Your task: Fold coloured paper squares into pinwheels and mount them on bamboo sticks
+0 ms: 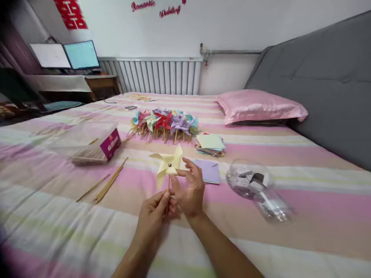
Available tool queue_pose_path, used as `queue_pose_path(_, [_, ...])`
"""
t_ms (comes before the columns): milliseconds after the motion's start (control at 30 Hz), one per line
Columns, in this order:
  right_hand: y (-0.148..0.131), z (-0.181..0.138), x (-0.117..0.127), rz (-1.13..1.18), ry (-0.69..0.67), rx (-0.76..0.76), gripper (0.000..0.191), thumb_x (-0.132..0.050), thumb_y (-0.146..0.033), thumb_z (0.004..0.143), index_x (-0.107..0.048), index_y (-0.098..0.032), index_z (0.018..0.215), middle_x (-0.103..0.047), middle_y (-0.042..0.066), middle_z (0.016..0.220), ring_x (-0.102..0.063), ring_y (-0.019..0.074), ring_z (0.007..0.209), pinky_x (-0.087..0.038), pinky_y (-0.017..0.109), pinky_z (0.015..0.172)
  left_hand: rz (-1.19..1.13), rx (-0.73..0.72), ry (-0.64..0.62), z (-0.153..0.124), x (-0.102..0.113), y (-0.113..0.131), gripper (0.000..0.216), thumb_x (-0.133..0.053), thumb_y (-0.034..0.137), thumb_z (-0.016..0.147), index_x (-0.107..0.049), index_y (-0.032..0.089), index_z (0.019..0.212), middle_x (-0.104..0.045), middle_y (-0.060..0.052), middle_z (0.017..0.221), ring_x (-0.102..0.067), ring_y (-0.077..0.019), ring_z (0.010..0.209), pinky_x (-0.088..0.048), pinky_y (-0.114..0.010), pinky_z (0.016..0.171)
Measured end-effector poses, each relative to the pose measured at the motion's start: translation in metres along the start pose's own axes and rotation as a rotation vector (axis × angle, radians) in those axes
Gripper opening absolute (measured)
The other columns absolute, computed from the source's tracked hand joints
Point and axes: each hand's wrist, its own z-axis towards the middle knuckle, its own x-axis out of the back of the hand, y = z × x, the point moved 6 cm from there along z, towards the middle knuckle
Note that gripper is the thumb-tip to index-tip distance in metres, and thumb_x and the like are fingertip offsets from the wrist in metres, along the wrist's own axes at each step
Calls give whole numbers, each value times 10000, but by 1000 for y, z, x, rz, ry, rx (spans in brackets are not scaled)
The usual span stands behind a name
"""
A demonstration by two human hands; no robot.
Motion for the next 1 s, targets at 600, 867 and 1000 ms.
queue_pose_path(600, [25, -1, -10, 116, -37, -293, 185, -723, -360, 715, -723, -195, 797, -578, 107, 1246, -555, 259, 1065, -452, 445, 920, 43, 4, -37, 5, 0, -3, 397, -721, 466, 671, -681, 91, 796, -633, -33, 584, -533, -74, 450, -401, -187, 462])
queue_pose_path(867, [22, -1, -11, 128, -70, -248, 173, -638, -370, 806, -741, -233, 830, -563, 90, 1251, -550, 245, 1099, -414, 447, 961, 40, -37, -32, 9, 2, -7, 366, -703, 453, 695, -694, 102, 800, -630, -35, 580, -530, -75, 447, -402, -186, 451])
queue_pose_path(1000, [17, 0, -9, 109, -60, -214, 171, -631, -358, 814, -713, -209, 797, -572, 98, 1221, -545, 246, 1113, -402, 442, 973, 56, -8, -17, 6, 1, -3, 367, -706, 441, 685, -686, 95, 805, -621, -34, 589, -525, -79, 463, -406, -193, 467])
